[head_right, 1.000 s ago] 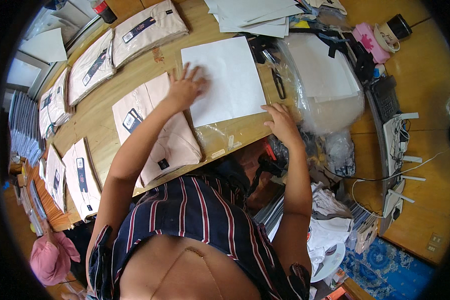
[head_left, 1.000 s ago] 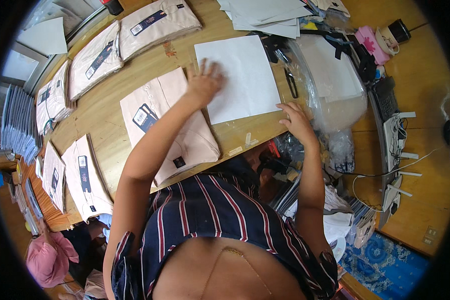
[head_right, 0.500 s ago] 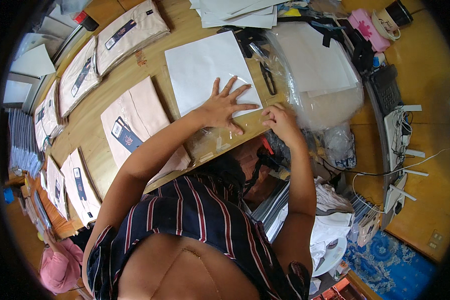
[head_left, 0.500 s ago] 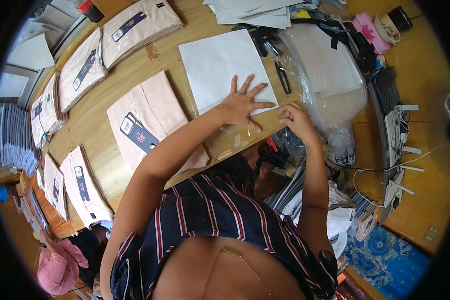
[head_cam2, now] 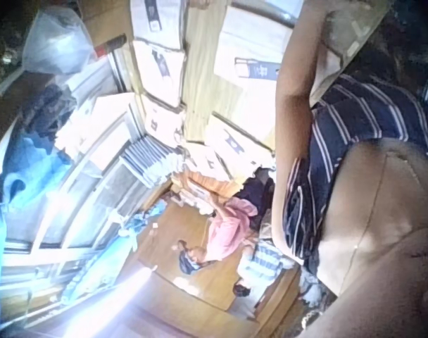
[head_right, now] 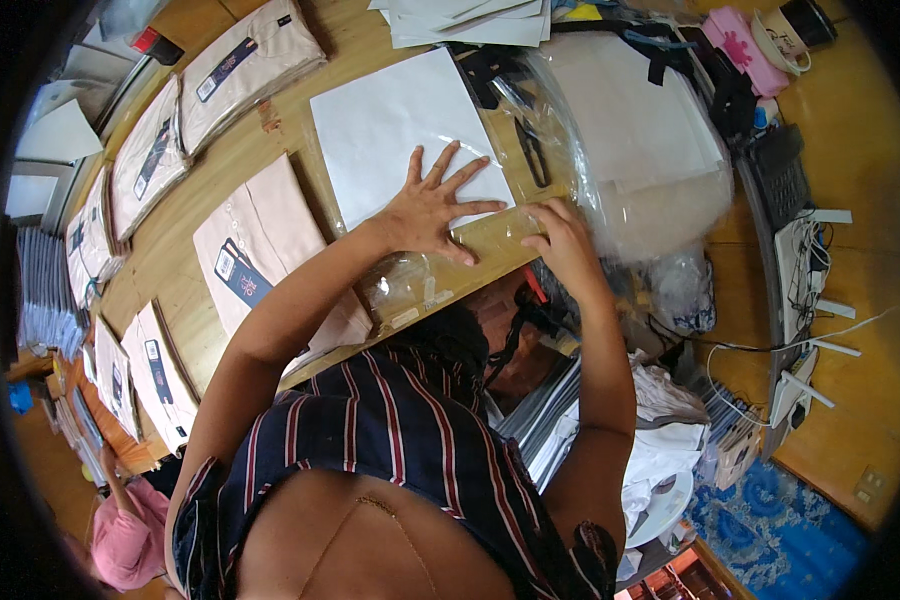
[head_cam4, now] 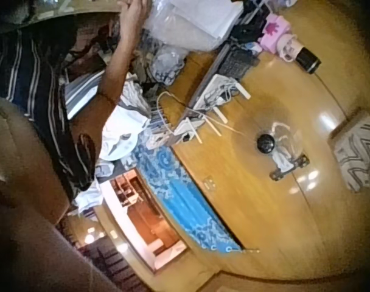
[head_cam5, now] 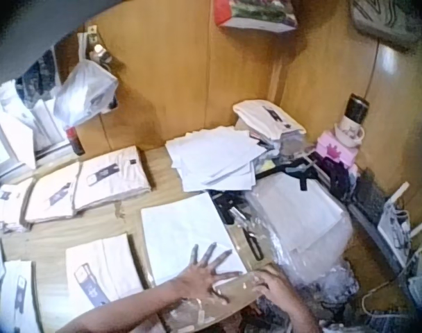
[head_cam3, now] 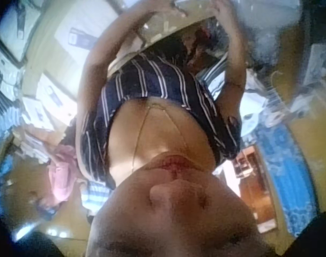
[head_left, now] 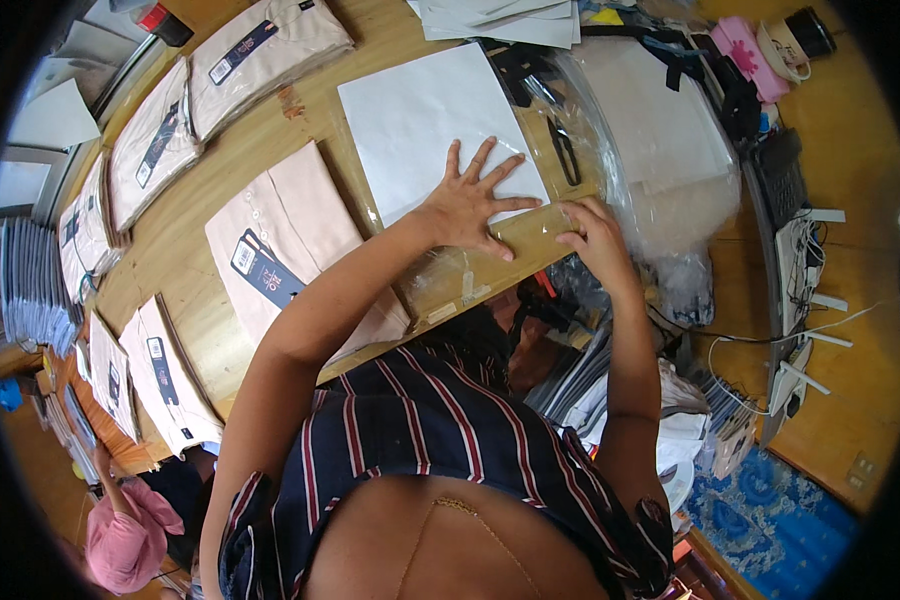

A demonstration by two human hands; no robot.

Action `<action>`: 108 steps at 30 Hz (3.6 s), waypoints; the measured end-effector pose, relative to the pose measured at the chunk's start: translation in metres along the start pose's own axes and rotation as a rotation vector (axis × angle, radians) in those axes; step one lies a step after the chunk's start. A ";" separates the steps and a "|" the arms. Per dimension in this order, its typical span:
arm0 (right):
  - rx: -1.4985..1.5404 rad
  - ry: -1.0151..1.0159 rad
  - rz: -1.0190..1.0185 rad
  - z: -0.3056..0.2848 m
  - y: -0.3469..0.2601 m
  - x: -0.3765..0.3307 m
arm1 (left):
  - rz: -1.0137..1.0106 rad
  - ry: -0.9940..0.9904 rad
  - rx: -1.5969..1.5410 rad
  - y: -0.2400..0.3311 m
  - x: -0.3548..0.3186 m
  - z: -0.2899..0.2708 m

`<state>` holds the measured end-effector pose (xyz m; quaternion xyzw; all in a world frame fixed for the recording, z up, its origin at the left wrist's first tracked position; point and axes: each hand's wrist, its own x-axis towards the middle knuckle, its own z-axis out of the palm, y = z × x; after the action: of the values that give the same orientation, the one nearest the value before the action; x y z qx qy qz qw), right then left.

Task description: The person places shirts into plastic bags, seals the bags by hand, and records information in a notebook.

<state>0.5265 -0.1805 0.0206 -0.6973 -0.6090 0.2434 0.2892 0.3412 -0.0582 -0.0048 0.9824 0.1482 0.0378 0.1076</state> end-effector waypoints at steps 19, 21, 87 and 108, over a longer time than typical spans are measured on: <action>-0.009 0.183 0.191 0.017 -0.001 -0.001 | -0.022 -0.085 -0.015 0.000 0.003 -0.002; 0.010 0.184 0.294 0.020 -0.001 0.001 | -0.046 -0.143 -0.033 0.001 0.006 -0.006; -0.489 0.280 -0.451 0.026 -0.045 -0.060 | -0.186 0.104 0.144 0.003 -0.023 0.012; -0.651 0.114 -0.398 0.061 -0.089 -0.043 | -0.166 0.114 0.163 0.001 -0.023 0.013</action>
<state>0.4156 -0.2085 0.0387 -0.6332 -0.7609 -0.0627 0.1274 0.3208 -0.0685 -0.0186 0.9685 0.2374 0.0722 0.0214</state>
